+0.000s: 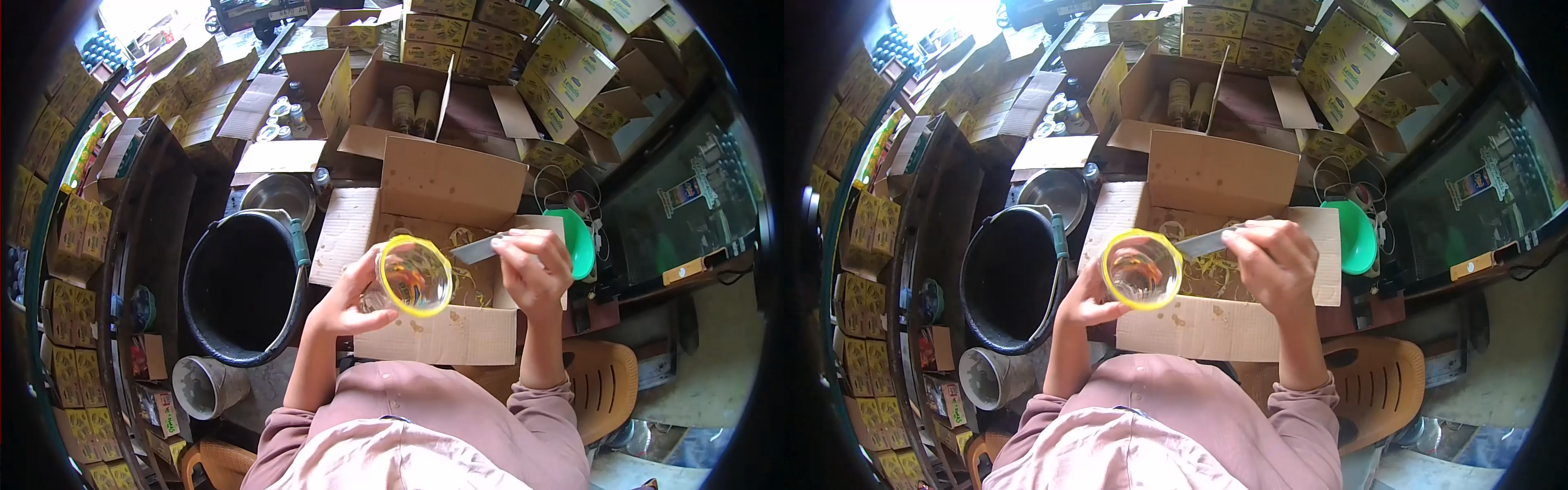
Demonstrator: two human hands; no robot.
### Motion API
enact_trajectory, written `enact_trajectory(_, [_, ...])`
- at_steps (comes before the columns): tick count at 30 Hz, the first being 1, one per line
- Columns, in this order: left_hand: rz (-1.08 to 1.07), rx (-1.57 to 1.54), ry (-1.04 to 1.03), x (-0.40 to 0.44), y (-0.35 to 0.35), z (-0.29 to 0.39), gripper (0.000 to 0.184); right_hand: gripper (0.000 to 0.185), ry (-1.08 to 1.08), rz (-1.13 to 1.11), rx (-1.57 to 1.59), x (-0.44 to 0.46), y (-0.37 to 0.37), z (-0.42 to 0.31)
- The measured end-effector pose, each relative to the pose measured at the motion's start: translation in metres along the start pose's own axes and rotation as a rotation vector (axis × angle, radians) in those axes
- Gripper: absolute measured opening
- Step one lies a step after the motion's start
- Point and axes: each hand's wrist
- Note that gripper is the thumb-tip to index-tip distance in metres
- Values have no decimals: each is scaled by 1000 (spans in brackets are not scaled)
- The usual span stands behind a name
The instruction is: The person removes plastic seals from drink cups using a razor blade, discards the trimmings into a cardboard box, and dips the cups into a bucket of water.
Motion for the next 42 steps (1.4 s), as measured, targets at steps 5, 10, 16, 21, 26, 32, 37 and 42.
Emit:
enact_trajectory(5, [-16, -74, 26, -7, -1, -6, 70, 13, 152, -52, 21, 8, -5, -11])
enact_trajectory(10, [-1, -99, 24, -9, -11, 0, 75, 12, 232, -84, 55, 13, -8, -17])
enact_trajectory(16, [0, -6, 57, -10, -15, 7, 85, 11, 260, -93, 49, 13, -7, -20])
enact_trajectory(21, [-19, 21, 45, -8, -16, 5, 80, 12, 277, -83, 44, 11, -8, -21])
enact_trajectory(26, [-9, 32, 22, -6, -16, 8, 79, 13, 262, -126, 47, 12, -4, -24])
enact_trajectory(32, [-63, 69, -1, -3, -16, 10, 81, 15, 270, -131, 43, 10, -6, -23])
enact_trajectory(37, [-63, -34, 77, -6, -17, 12, 80, 15, 260, -116, 78, 9, -10, -23])
enact_trajectory(42, [-94, -95, 111, -2, -20, 19, 79, 16, 263, -107, 103, 10, -12, -24])
Point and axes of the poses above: each hand's wrist, its own x-axis towards the middle knuckle, its own y-axis out of the back of the hand, z = x × y, and after that the axes turned 4 degrees about z, right-handed
